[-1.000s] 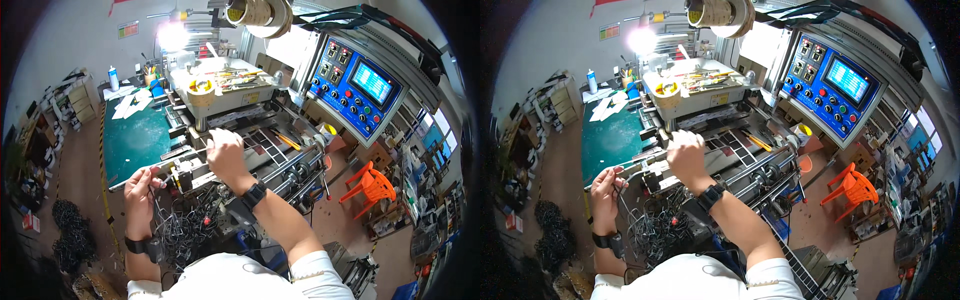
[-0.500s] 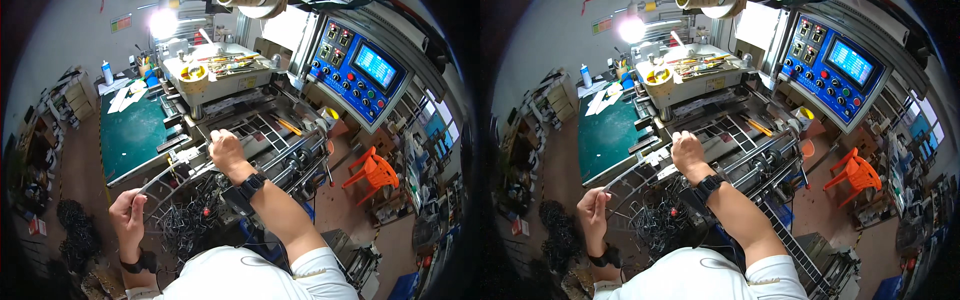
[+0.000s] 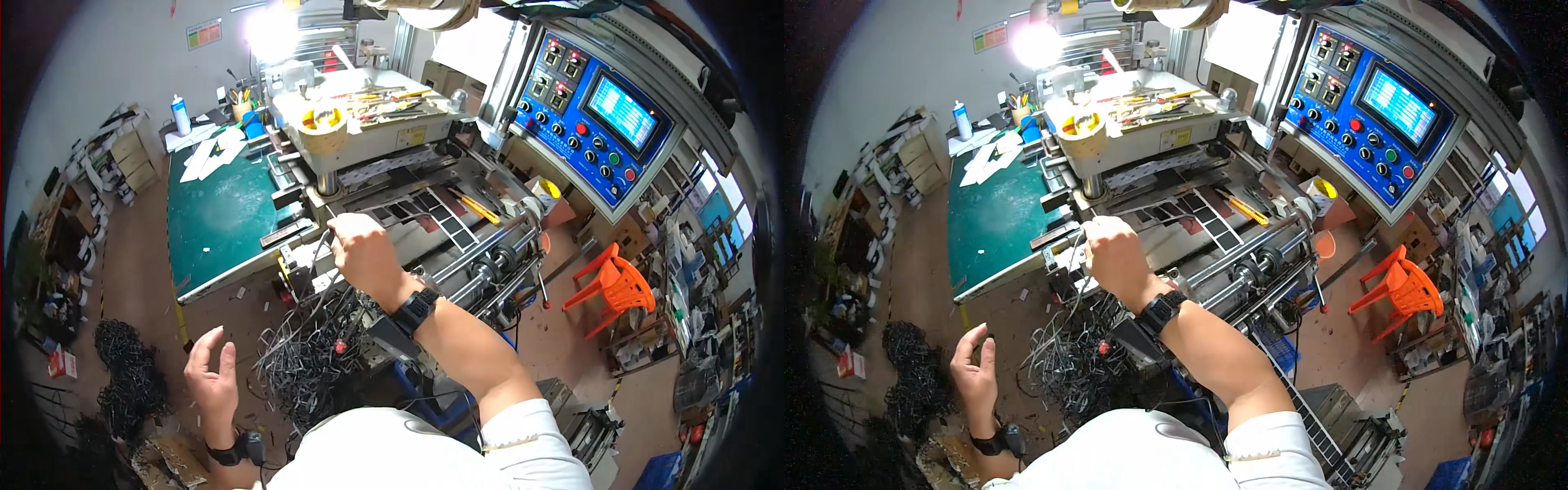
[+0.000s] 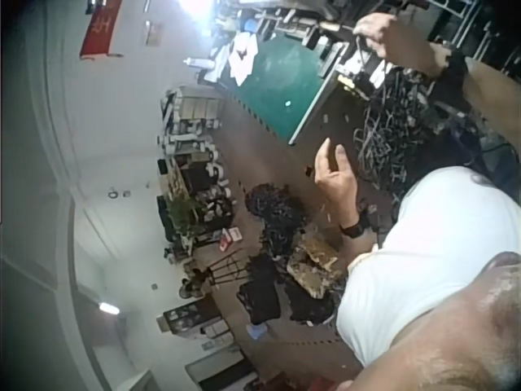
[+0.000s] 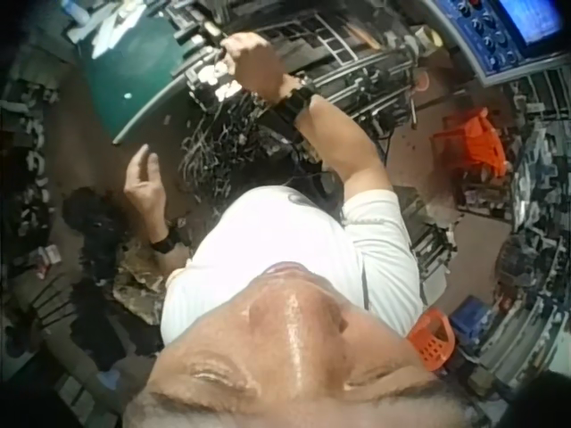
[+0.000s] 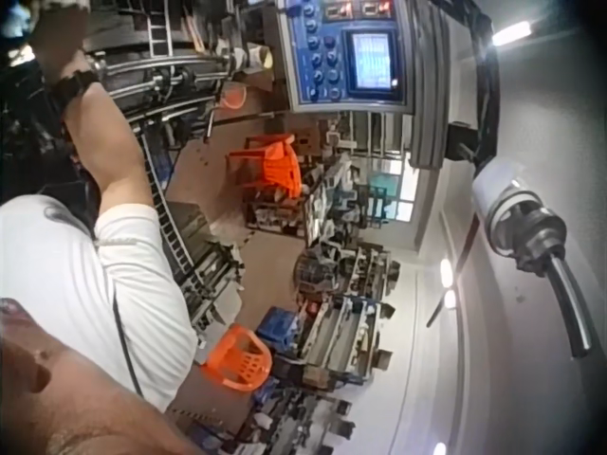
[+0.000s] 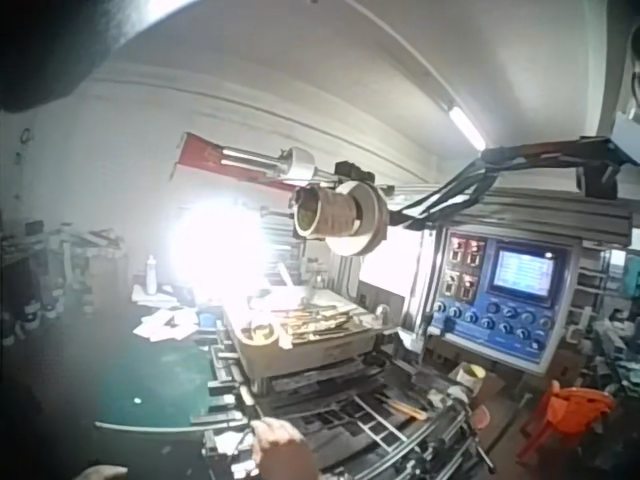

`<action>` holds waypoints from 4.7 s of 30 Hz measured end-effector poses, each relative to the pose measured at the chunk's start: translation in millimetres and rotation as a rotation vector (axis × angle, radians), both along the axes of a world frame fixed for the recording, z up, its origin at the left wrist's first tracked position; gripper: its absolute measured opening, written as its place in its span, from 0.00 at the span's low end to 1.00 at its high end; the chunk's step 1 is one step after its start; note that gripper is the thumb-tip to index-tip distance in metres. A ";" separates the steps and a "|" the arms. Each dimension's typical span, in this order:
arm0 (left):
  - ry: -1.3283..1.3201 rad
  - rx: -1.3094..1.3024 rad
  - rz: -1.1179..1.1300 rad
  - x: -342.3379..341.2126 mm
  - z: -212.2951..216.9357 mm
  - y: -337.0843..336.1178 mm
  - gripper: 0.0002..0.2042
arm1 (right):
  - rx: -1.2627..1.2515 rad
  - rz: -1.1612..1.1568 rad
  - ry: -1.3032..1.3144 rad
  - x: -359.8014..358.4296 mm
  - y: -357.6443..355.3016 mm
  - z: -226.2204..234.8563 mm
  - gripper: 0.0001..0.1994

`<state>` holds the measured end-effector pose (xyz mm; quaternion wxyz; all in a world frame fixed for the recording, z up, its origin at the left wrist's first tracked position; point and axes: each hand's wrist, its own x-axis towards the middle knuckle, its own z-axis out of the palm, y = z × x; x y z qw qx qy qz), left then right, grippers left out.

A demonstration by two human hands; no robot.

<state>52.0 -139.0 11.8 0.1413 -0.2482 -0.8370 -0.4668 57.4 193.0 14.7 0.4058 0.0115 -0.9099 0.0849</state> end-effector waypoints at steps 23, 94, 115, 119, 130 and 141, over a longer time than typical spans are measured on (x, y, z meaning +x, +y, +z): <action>-0.482 0.428 -0.678 -61.5 9.5 178.1 0.12 | -0.099 0.316 0.125 7.6 0.1 15.1 0.08; -0.248 0.312 -0.485 -56.7 -2.9 150.0 0.12 | 0.018 0.434 -0.041 5.5 -19.3 42.8 0.18; -0.506 0.637 -0.498 -65.7 41.8 95.9 0.13 | -0.050 -0.224 -0.278 -3.8 34.6 -12.6 0.09; -0.472 0.610 -0.494 -46.6 42.2 83.9 0.14 | -0.267 -0.133 -0.027 -2.8 27.9 -9.0 0.09; -0.479 0.542 -0.137 -40.8 -41.4 10.9 0.11 | -0.157 -0.013 -0.066 3.4 8.7 6.1 0.11; -0.555 0.711 0.139 -33.2 -123.5 -31.2 0.11 | -0.132 0.111 -0.083 4.1 -2.7 16.8 0.12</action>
